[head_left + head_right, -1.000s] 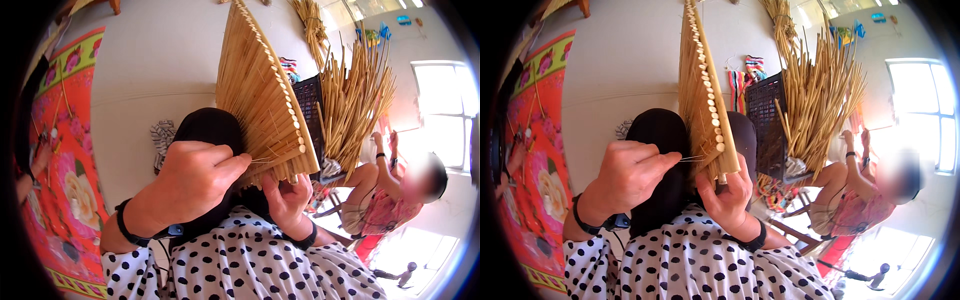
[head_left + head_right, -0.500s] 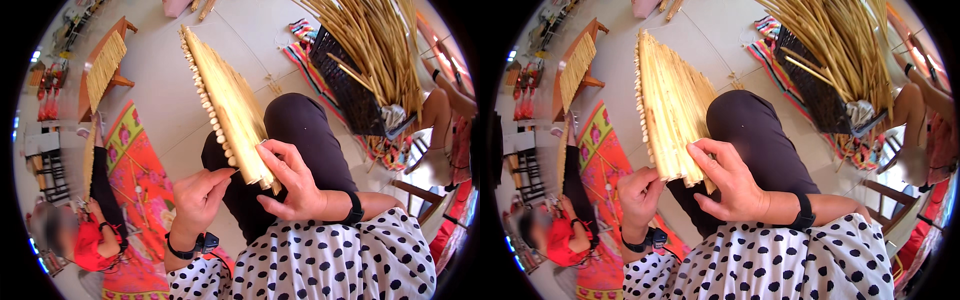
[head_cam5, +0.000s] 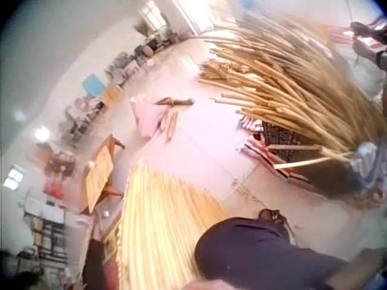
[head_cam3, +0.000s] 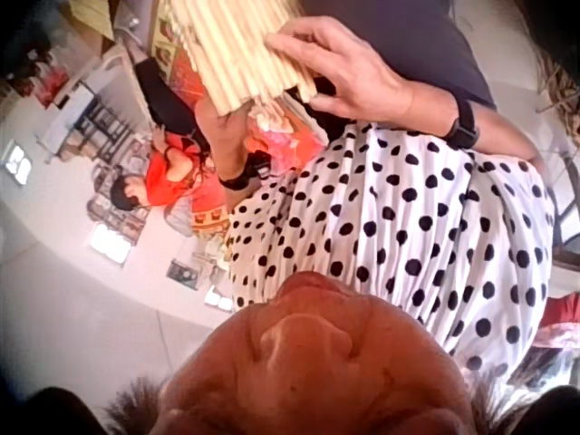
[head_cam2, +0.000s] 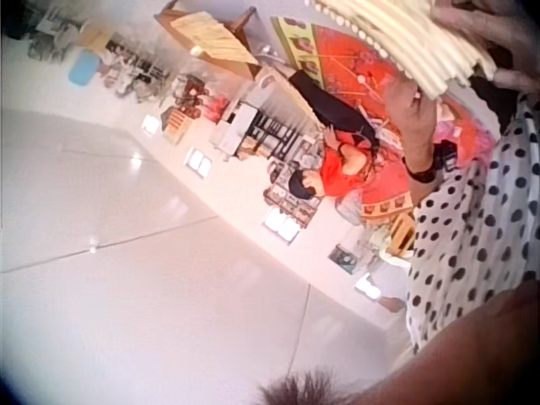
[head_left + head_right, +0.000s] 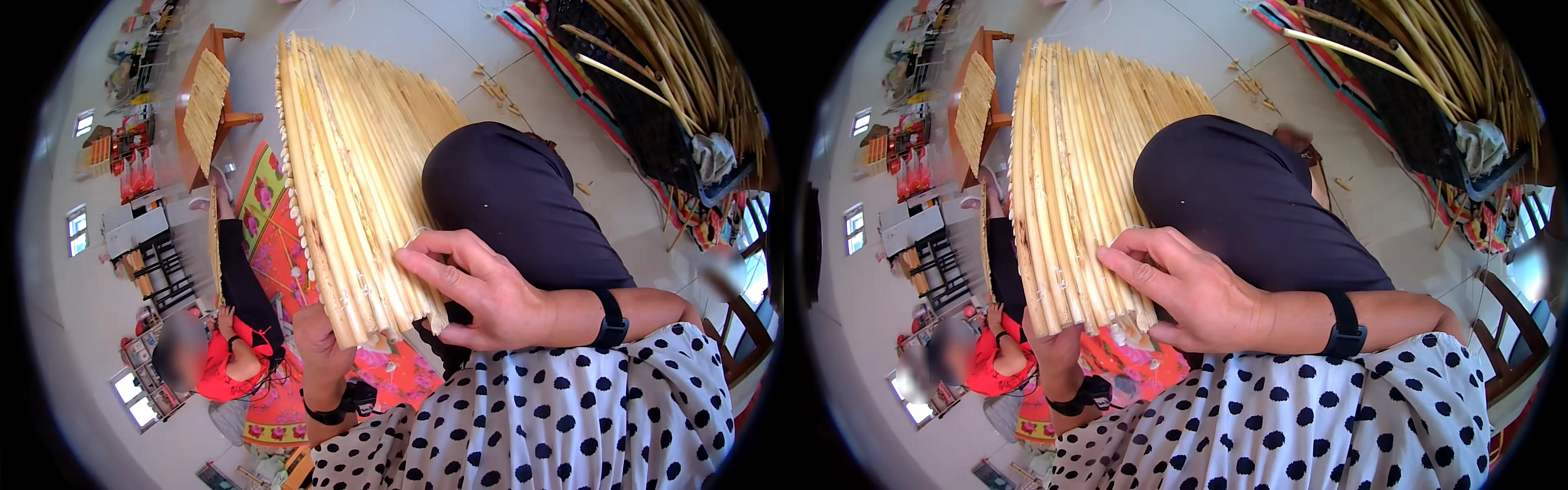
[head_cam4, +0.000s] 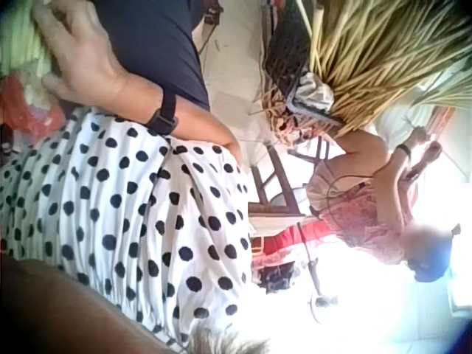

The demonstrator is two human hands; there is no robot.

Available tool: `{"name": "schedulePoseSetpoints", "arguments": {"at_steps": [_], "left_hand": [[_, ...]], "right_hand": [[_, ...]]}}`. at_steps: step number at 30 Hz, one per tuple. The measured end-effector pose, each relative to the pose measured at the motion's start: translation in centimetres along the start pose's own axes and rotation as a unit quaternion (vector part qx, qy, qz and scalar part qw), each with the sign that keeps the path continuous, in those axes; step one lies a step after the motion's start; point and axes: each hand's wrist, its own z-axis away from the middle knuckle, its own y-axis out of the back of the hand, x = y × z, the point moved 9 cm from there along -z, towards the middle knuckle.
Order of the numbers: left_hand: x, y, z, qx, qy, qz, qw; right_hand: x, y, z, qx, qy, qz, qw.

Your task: The person weaves a straw mat by hand, passing a white cord through holes in the reed segments and securing them together.

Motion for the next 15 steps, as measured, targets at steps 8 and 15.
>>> {"name": "schedulePoseSetpoints", "arguments": {"at_steps": [8,15], "left_hand": [[-0.8,-0.6,0.5,-0.016,0.019,-0.048,0.999],[0.0,-1.0,0.6,-0.094,-0.021,-0.052,0.994]], "right_hand": [[0.4,0.3,-0.2,-0.023,-0.007,-0.046,0.999],[0.2,0.6,-0.3,-0.038,-0.014,-0.032,0.999]]}}
